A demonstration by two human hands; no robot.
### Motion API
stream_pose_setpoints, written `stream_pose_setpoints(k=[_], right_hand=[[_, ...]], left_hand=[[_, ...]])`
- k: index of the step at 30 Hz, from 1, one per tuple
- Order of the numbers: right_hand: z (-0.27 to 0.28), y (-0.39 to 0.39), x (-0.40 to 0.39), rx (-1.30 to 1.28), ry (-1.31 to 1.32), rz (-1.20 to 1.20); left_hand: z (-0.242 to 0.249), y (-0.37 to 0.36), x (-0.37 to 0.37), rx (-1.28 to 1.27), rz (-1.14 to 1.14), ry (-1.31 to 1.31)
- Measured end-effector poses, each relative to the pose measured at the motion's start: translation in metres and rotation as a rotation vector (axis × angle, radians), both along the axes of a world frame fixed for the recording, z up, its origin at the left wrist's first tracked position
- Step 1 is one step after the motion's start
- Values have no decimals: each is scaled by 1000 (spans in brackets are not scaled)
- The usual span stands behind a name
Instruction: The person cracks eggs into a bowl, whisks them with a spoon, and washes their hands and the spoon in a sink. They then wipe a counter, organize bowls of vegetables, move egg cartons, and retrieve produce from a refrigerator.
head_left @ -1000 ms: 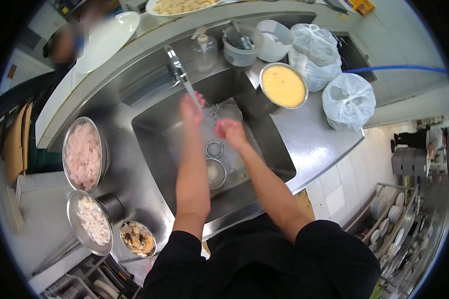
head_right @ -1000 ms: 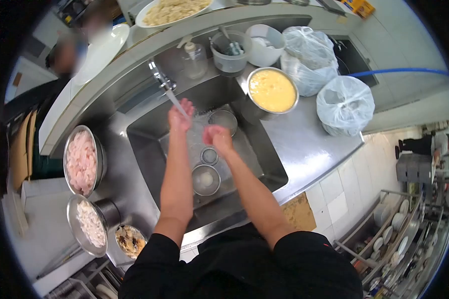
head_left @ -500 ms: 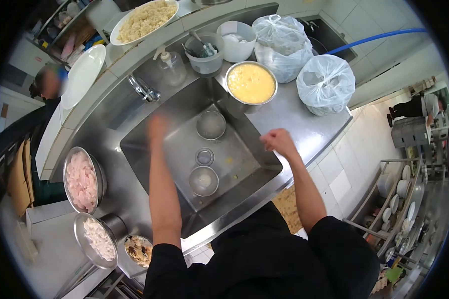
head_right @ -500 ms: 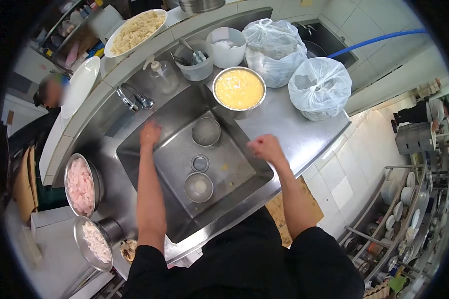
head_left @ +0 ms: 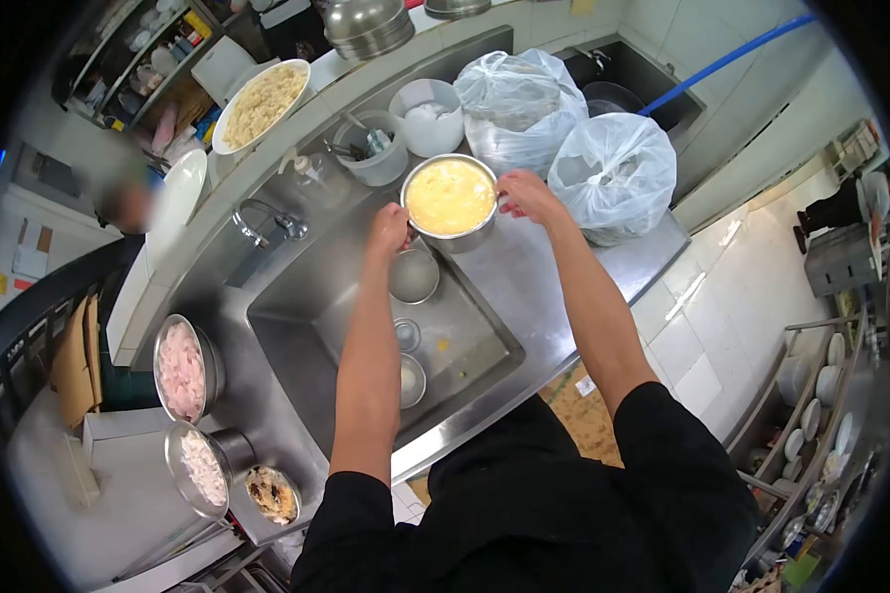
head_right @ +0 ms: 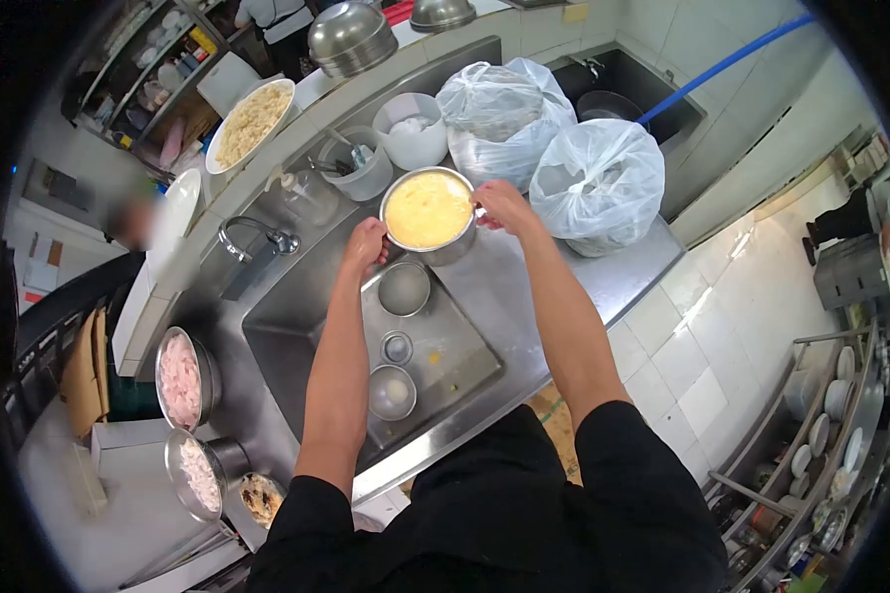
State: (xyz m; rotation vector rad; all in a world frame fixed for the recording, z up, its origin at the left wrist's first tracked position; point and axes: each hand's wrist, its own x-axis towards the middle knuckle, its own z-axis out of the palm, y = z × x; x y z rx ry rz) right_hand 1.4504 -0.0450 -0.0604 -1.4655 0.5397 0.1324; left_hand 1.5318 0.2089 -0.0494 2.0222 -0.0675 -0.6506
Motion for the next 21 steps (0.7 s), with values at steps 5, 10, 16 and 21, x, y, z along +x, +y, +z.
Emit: stream_pose_setpoints(k=[5, 10, 16, 21], right_hand=[[7, -2, 23, -91, 54, 104], [2, 4, 23, -123, -29, 286], [3, 25, -20, -161, -66, 299], [2, 50, -77, -194, -132, 190]], left_hand=[[-27, 4, -23, -465, 168, 128], [-38, 11, -58, -530, 280, 58], [-34, 32, -97, -568, 362, 1], [-14, 46, -136, -510, 284, -54]])
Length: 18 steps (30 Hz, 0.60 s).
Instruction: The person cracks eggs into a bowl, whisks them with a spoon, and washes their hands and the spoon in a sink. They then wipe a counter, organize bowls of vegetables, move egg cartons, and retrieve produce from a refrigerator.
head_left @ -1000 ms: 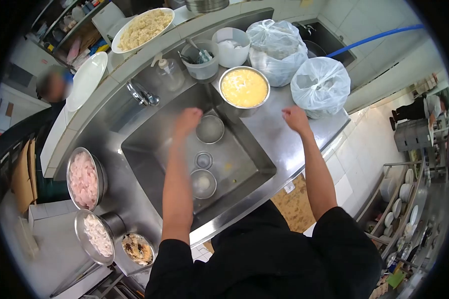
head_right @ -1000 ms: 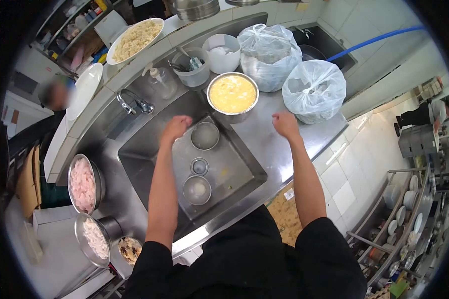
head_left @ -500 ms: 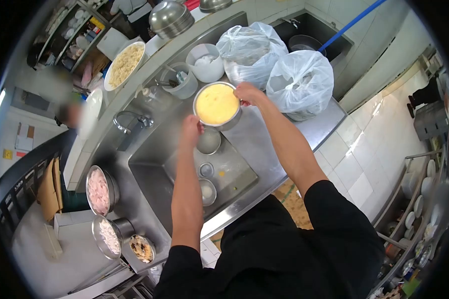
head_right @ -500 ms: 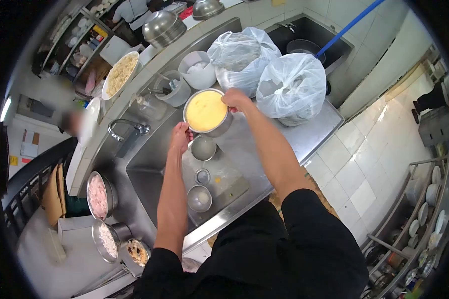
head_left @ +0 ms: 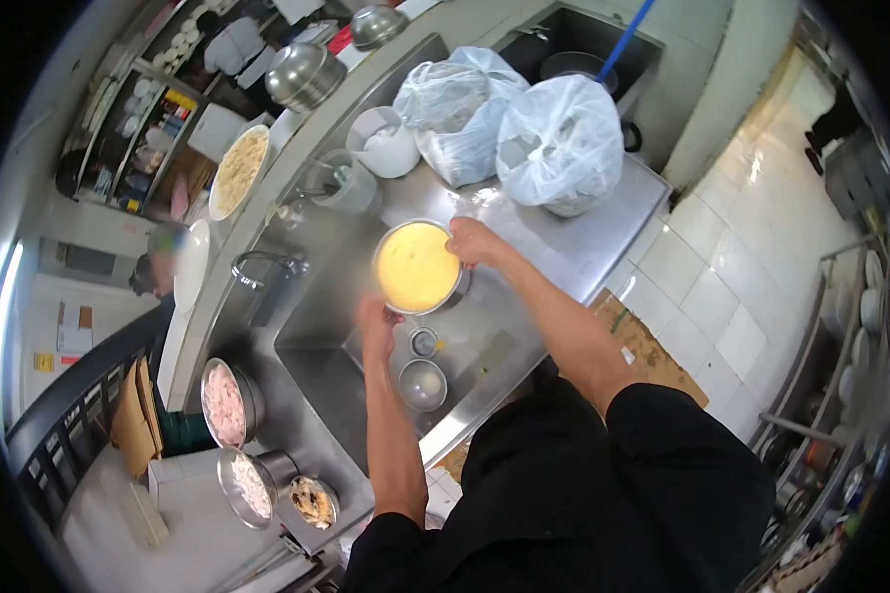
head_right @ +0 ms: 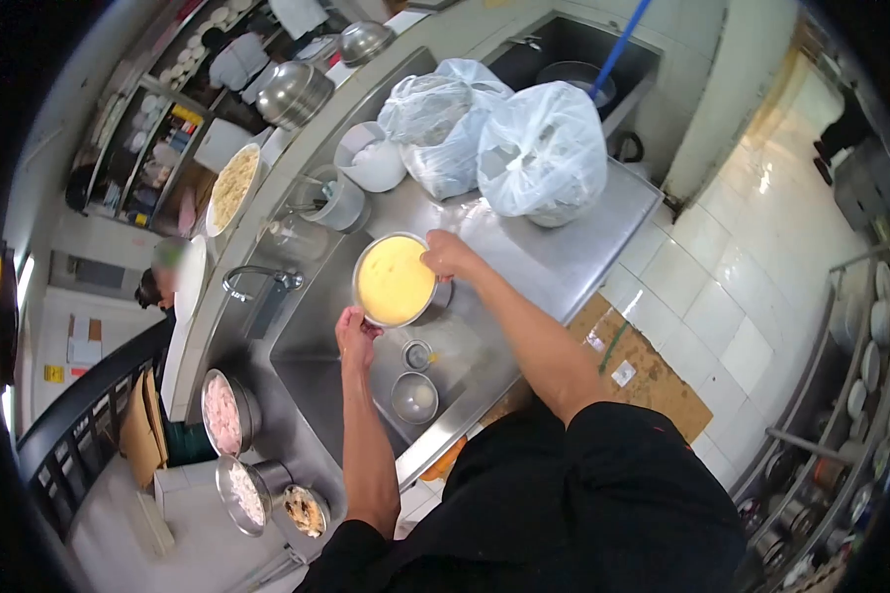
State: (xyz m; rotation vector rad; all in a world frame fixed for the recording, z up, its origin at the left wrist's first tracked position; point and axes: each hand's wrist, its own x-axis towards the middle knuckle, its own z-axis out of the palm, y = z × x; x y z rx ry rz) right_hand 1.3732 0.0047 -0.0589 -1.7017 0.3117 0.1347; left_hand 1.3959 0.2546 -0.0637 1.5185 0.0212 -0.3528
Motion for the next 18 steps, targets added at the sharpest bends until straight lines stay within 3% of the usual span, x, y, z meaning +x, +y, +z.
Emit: stream_pose_setpoints(k=[6, 10, 12, 18], right_hand=[[7, 30, -81, -25, -32, -259], [14, 43, -145, -162, -2, -329], [7, 53, -172, -401, -86, -444], [13, 70, -277, -475, -17, -760]], left_hand=[[10, 19, -32, 41, -155, -55], [12, 25, -54, 45, -298, -80], [21, 22, -75, 20, -371, -91], [28, 3, -140, -39, -636, -123]])
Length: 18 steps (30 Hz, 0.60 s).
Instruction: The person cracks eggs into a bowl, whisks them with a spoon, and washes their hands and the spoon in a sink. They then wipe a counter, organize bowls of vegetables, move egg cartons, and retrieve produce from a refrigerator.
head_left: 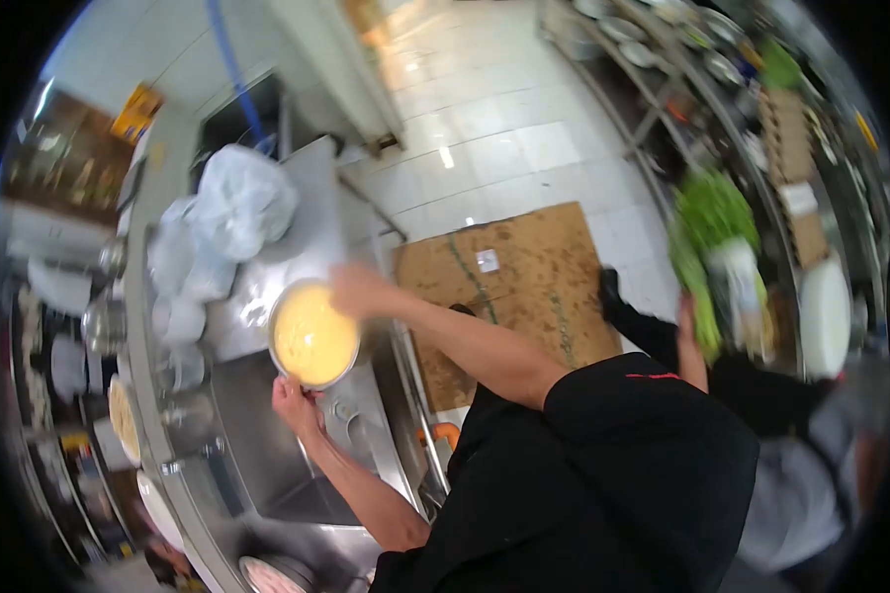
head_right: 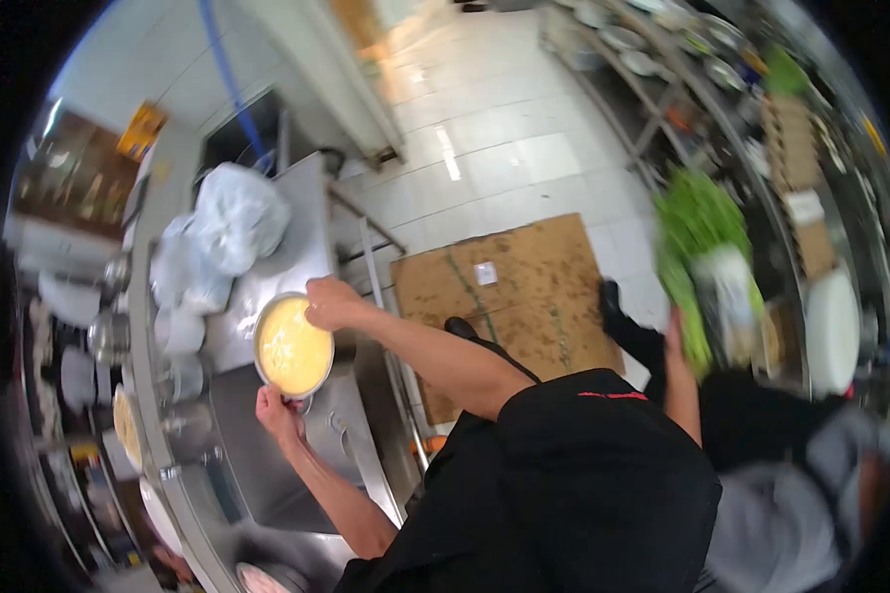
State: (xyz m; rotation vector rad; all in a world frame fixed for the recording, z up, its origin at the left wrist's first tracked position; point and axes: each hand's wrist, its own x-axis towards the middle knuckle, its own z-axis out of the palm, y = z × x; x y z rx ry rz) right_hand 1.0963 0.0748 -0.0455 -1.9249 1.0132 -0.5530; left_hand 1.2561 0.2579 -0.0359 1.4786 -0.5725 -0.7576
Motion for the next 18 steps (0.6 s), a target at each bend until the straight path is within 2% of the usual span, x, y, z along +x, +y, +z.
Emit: stream_pose_setpoints(k=[2, 8, 11, 18], right_hand=[[19, 6, -43, 95, -3, 19], [21, 24, -128, -2, -48, -265], [39, 29, -170, 86, 19, -302], [9, 28, -237, 99, -6, -508]], left_hand=[[-1, -9, -23, -3, -37, 3], [-24, -27, -77, -16, -222, 27], [-1, -38, -115, 21, -295, 30], [1, -69, -172, 31, -440, 26]])
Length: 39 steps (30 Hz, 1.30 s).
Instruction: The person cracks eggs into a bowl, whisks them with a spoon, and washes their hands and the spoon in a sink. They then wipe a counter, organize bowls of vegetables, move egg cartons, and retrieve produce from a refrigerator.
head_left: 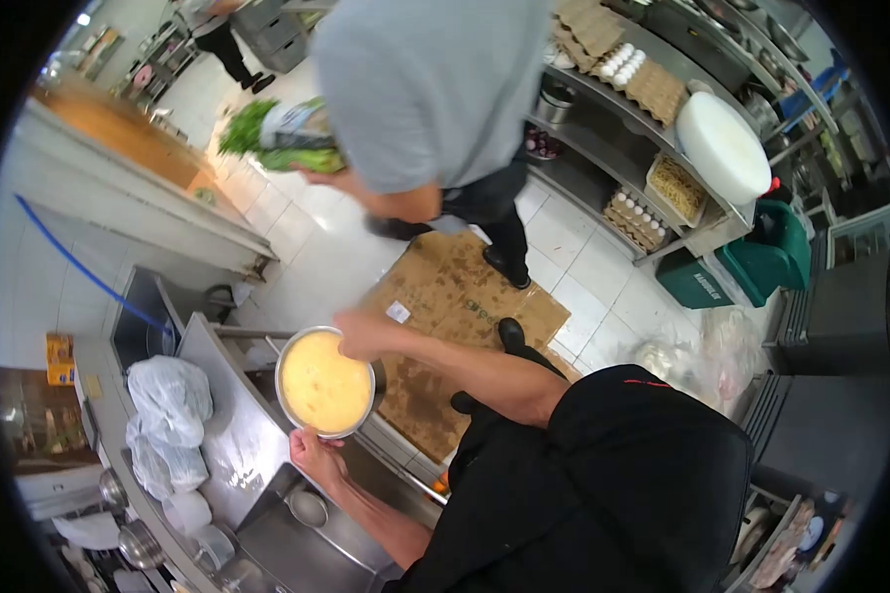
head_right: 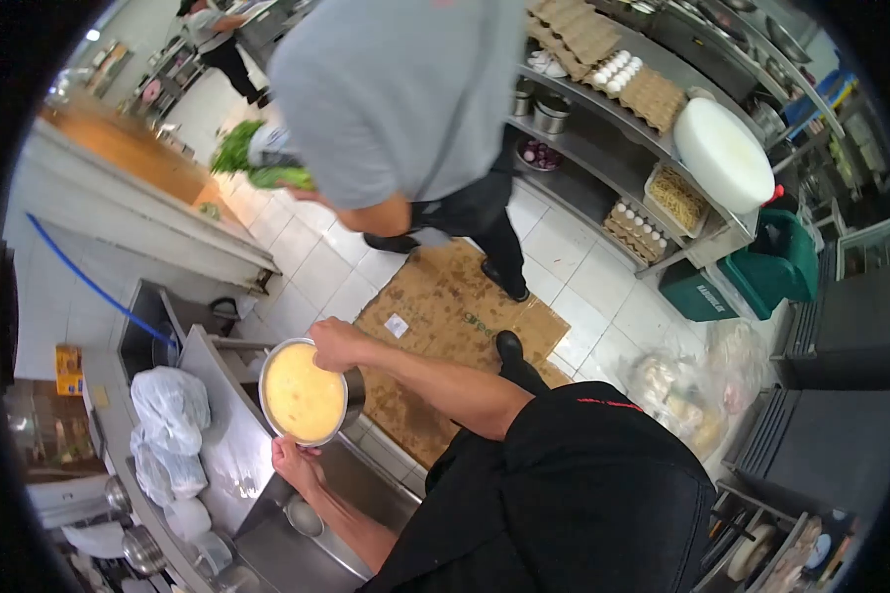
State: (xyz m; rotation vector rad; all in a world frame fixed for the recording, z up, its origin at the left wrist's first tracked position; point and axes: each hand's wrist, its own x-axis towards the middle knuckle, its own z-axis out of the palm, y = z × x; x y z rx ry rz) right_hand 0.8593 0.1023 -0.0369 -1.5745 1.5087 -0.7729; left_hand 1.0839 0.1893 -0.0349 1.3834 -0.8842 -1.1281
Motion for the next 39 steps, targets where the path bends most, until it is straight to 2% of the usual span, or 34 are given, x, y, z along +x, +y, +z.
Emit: stream_pose_setpoints(k=[3, 5, 9, 14, 16, 18, 22, 25, 30, 34, 38, 39], right_hand=[[-1, -10, -40, -33, 27, 0], [21, -12, -76, 260, 74, 96], [27, -24, -144, 262, 80, 82], [46, -35, -245, 346, 48, -71], [18, -50, -284, 293, -66, -132], [24, -53, -328, 256, -86, -172], [46, -59, -417, 240, 48, -278], [71, -55, -477, 189, 88, -392], [95, -51, -574, 165, 205, -600], [112, -44, -649, 177, 186, -772], [137, -33, -712, 212, 219, -885], [139, -31, -727, 194, 154, -940]], left_hand=[[-6, -16, -30, -7, -81, 42], [-11, -30, -54, -18, -121, 46], [-18, -58, -116, -25, -177, 51], [-22, -97, -212, 34, -251, 62], [-19, -117, -251, 85, -284, 11], [-9, -135, -299, 92, -350, 11], [-4, -181, -387, -1, -550, 44], [-3, -216, -451, -11, -750, 215], [20, -257, -570, -22, -1009, 322], [38, -285, -669, 2, -1179, 403], [60, -298, -757, 97, -1318, 371], [64, -303, -780, 100, -1353, 363]])
